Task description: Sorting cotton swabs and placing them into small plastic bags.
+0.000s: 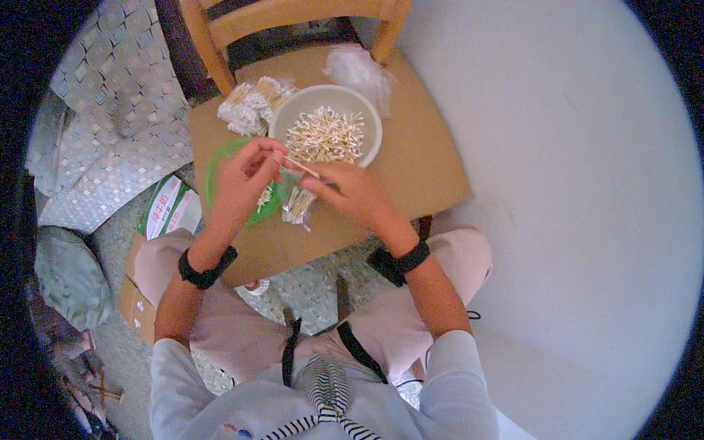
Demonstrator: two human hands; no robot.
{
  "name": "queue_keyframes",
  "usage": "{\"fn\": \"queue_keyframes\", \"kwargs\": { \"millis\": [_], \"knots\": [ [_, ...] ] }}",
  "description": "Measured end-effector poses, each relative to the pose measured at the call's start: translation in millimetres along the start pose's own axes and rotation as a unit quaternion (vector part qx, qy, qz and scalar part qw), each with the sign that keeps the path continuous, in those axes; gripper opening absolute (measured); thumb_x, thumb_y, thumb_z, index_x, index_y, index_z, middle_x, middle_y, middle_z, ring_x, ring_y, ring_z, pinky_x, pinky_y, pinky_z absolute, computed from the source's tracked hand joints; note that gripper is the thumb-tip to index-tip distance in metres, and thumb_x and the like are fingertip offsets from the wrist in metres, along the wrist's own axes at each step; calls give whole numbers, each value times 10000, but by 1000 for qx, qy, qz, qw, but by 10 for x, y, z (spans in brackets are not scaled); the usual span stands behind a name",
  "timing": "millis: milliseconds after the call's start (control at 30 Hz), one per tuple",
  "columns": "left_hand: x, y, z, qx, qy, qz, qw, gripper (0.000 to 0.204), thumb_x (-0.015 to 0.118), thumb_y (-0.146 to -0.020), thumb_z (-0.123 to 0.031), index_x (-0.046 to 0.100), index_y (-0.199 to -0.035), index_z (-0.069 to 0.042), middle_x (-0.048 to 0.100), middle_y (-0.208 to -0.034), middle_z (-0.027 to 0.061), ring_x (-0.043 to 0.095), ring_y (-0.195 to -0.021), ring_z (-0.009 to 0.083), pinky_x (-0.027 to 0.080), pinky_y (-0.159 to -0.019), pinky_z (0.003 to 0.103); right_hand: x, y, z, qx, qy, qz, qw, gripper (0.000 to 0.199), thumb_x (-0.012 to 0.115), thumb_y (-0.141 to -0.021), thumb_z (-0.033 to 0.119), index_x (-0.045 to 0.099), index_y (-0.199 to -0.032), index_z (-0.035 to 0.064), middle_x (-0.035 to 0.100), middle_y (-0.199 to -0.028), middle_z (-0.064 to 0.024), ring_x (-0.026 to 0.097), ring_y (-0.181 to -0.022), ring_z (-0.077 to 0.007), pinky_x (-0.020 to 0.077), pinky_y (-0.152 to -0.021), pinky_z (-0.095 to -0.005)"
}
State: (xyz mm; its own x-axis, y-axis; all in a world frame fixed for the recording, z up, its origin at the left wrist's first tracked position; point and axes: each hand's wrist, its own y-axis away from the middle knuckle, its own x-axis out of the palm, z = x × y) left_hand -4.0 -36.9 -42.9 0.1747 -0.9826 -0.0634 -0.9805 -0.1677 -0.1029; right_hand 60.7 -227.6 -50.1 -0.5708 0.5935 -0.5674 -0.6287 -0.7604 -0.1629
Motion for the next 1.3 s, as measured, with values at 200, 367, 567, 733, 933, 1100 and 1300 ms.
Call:
{"fn": "queue_keyframes", "kwargs": {
  "millis": [200,367,567,733,933,1100,1300],
  "knots": [
    [12,47,-15,-11,-29,80,996,165,554,-939,-159,586,-1017,-17,663,-805,28,630,-767,92,495,-675,238,-3,121,144,136,-264,-19,955,259,497,-969,236,646,-936,27,665,-836,-49,591,-672,-98,479,-658,-258],
    [142,75,-41,-21,-58,165,984,159,555,-945,-175,564,-996,-25,660,-826,37,635,-755,102,499,-691,254,-45,165,98,115,-173,-153,966,150,594,-913,178,640,-926,36,652,-819,-19,580,-670,-89,472,-613,-237],
    [206,62,-92,43,-87,222,970,143,601,-909,-178,596,-965,-46,660,-856,48,632,-777,126,493,-700,279,-65,168,76,56,-206,-192,958,128,694,-830,88,619,-920,36,631,-862,-10,576,-750,-85,470,-679,-231],
    [98,-46,-135,63,-92,147,983,150,626,-886,-178,612,-939,-39,636,-838,21,587,-744,108,468,-683,272,8,71,152,-9,-335,-187,924,125,673,-851,97,617,-943,34,621,-856,-11,571,-766,-88,460,-702,-229],
    [-1,-162,-81,73,-43,-35,996,164,644,-880,-190,624,-896,-28,600,-786,-2,518,-680,66,431,-626,240,75,-86,168,132,-238,-191,943,123,559,-937,138,596,-973,27,611,-848,-34,562,-718,-87,456,-657,-220],
    [-33,-168,-149,47,-78,-70,993,142,655,-868,-167,630,-893,-29,613,-800,3,533,-677,66,425,-617,228,124,-104,181,125,-401,-131,898,219,525,-965,220,611,-977,18,609,-818,-40,552,-592,-97,455,-543,-225],
    [-21,-108,-88,101,-118,-49,987,143,668,-851,-157,639,-909,-29,653,-821,16,568,-692,75,437,-612,232,139,-125,102,160,-380,-190,891,255,549,-955,233,618,-995,-9,641,-870,-67,594,-621,-119,500,-584,-235]
  ]
}}
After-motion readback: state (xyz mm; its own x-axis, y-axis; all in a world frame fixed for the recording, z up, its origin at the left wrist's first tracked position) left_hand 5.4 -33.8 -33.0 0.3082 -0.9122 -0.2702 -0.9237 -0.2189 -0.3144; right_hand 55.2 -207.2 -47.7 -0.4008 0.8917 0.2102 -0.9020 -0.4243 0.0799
